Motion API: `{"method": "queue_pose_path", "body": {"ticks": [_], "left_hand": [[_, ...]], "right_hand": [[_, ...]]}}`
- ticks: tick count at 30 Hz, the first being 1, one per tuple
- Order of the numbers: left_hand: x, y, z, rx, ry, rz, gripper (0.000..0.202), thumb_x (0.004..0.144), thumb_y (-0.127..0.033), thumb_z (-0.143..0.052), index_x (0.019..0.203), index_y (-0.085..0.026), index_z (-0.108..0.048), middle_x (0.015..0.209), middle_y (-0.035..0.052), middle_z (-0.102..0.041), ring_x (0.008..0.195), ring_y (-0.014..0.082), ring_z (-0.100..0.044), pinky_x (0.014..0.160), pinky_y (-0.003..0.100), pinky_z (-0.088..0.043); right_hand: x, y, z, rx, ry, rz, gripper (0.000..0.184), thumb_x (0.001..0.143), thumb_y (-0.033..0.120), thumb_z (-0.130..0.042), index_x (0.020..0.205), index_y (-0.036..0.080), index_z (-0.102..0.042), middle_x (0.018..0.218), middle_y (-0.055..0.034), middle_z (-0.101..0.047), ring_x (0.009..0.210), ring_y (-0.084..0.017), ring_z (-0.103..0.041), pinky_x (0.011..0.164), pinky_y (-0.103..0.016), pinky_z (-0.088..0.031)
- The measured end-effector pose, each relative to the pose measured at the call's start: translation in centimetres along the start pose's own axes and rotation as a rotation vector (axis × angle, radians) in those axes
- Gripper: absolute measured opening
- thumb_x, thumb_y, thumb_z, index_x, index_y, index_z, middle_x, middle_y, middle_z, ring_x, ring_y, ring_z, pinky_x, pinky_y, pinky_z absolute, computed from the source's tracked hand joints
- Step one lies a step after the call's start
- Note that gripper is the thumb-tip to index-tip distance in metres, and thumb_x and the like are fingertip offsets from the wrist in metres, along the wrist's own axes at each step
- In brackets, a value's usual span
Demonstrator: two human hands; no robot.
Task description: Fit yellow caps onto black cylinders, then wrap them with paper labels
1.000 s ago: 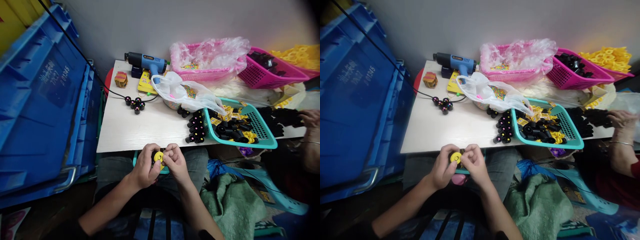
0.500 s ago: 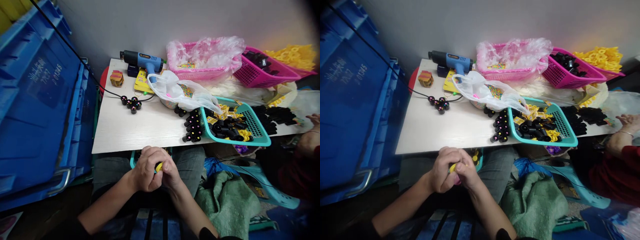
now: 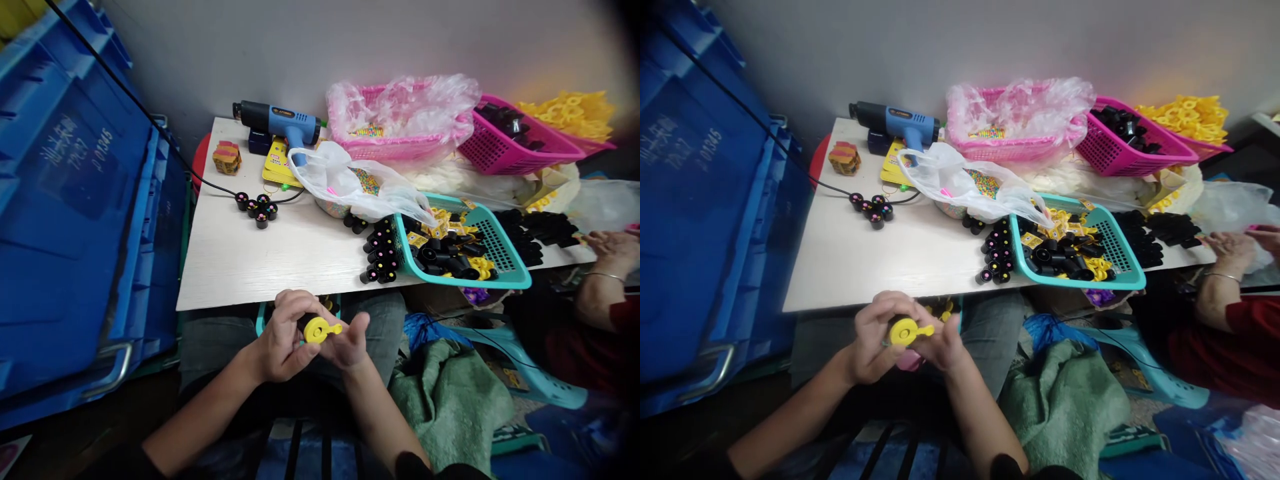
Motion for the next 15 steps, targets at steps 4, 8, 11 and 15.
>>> {"method": "queue_pose_path", "body": {"ticks": [4,8,11,15], "left_hand": [[0.4,-0.4,0.0,-0.092,0.008,-0.017,0.056,0.093,-0.03,-0.043,0.142,-0.023,-0.016,0.101,0.007,-0.061,0.096,0.0227,-0.053,0.088,0.047,-0.041],[0.1,0.1,-0.5,0.114,0.09,0.027,0.043,0.09,-0.035,-0.049,0.129,-0.022,-0.037,0.102,0.008,-0.06,0.098,0.0241,-0.054,0.088,0.044,-0.041],[-0.8,1.1,-0.9,0.272,0.111,0.085,0.038,0.089,-0.044,-0.05,0.119,-0.02,-0.047,0.106,0.0104,-0.058,0.101,0.0262,-0.053,0.088,0.043,-0.042],[-1.3,1.7,-1.1,0.24,0.071,0.09,0.053,0.09,-0.032,-0.047,0.137,-0.024,-0.025,0.111,0.01,-0.058,0.104,0.0256,-0.053,0.091,0.046,-0.041]], "right_hand": [[0.1,-0.4,0.2,0.013,-0.042,-0.065,0.088,0.066,0.088,-0.039,0.113,0.017,-0.061,0.105,-0.0145,-0.059,0.109,-0.032,-0.052,0.089,-0.044,-0.044],[0.5,0.6,0.1,-0.133,-0.086,0.068,0.078,0.059,0.08,-0.061,0.106,0.017,-0.065,0.108,-0.013,-0.059,0.107,-0.032,-0.052,0.092,-0.044,-0.043],[0.6,1.0,0.7,-0.264,-0.211,0.139,0.057,0.071,0.066,-0.063,0.097,0.017,-0.067,0.096,-0.0098,-0.062,0.092,-0.027,-0.056,0.088,-0.042,-0.044],[0.5,0.6,1.5,-0.236,-0.218,0.143,0.064,0.078,0.074,-0.046,0.095,0.017,-0.068,0.092,-0.0101,-0.063,0.089,-0.026,-0.057,0.085,-0.04,-0.044]]}}
Point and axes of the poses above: each hand's wrist, its own x-axis towards the middle knuckle, its own z-axis out of the back of the hand, y = z × x, the point moved 5 cm from there along x, towards the middle knuckle
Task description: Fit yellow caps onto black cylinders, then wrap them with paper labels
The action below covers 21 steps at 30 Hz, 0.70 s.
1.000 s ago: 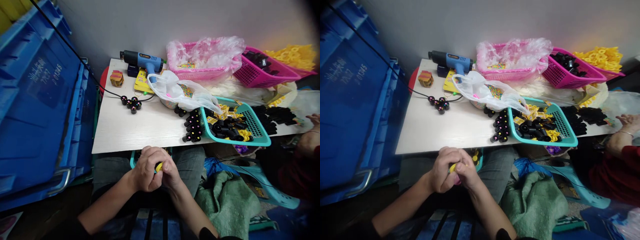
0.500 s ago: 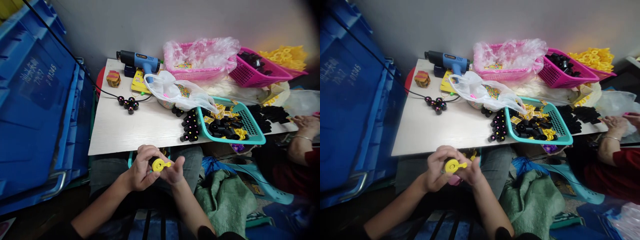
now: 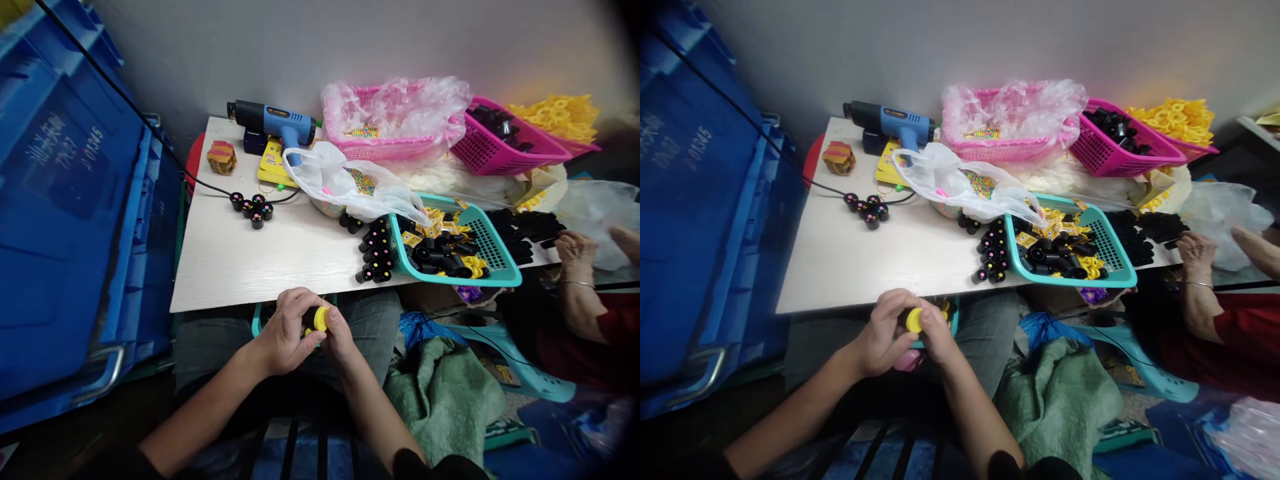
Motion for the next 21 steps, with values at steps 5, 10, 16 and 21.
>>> {"method": "queue_pose_path", "body": {"ticks": [5,10,16,21], "left_hand": [[0.2,0.2,-0.3,-0.023,0.085,-0.006,0.06,0.088,-0.027,-0.045,0.141,-0.021,-0.019,0.111,0.0113,-0.057,0.106,0.0273,-0.051,0.094,0.051,-0.037],[-0.2,0.1,-1.0,-0.034,0.138,-0.01,0.055,0.088,-0.026,-0.043,0.14,-0.021,-0.027,0.117,0.0129,-0.052,0.108,0.0286,-0.049,0.092,0.049,-0.042],[-0.9,0.3,-1.3,-0.08,0.266,0.094,0.038,0.088,-0.021,-0.04,0.125,-0.024,-0.046,0.105,0.0092,-0.059,0.1,0.026,-0.053,0.085,0.041,-0.047],[-3.8,5.6,-2.7,0.095,0.542,0.42,0.02,0.084,-0.018,-0.037,0.082,-0.022,-0.057,0.083,0.0057,-0.062,0.081,0.0235,-0.059,0.072,0.035,-0.049]], "right_hand": [[-0.3,-0.1,0.9,-0.011,0.092,-0.067,0.057,0.074,0.065,-0.06,0.105,0.017,-0.064,0.086,-0.0054,-0.058,0.076,-0.019,-0.053,0.073,-0.033,-0.043],[-0.8,0.2,1.8,-0.201,0.004,-0.002,0.048,0.07,0.062,-0.067,0.083,0.017,-0.059,0.075,0.0,-0.05,0.07,-0.015,-0.045,0.066,-0.028,-0.04],[-1.3,5.1,5.8,-0.543,0.229,-0.18,0.043,0.071,0.05,-0.072,0.099,0.018,-0.066,0.09,-0.0035,-0.064,0.081,-0.018,-0.058,0.078,-0.034,-0.046],[2.3,17.6,18.8,-1.179,-0.637,0.045,0.043,0.091,0.048,-0.041,0.101,0.016,-0.068,0.095,-0.0082,-0.07,0.085,-0.019,-0.064,0.079,-0.032,-0.049]]}}
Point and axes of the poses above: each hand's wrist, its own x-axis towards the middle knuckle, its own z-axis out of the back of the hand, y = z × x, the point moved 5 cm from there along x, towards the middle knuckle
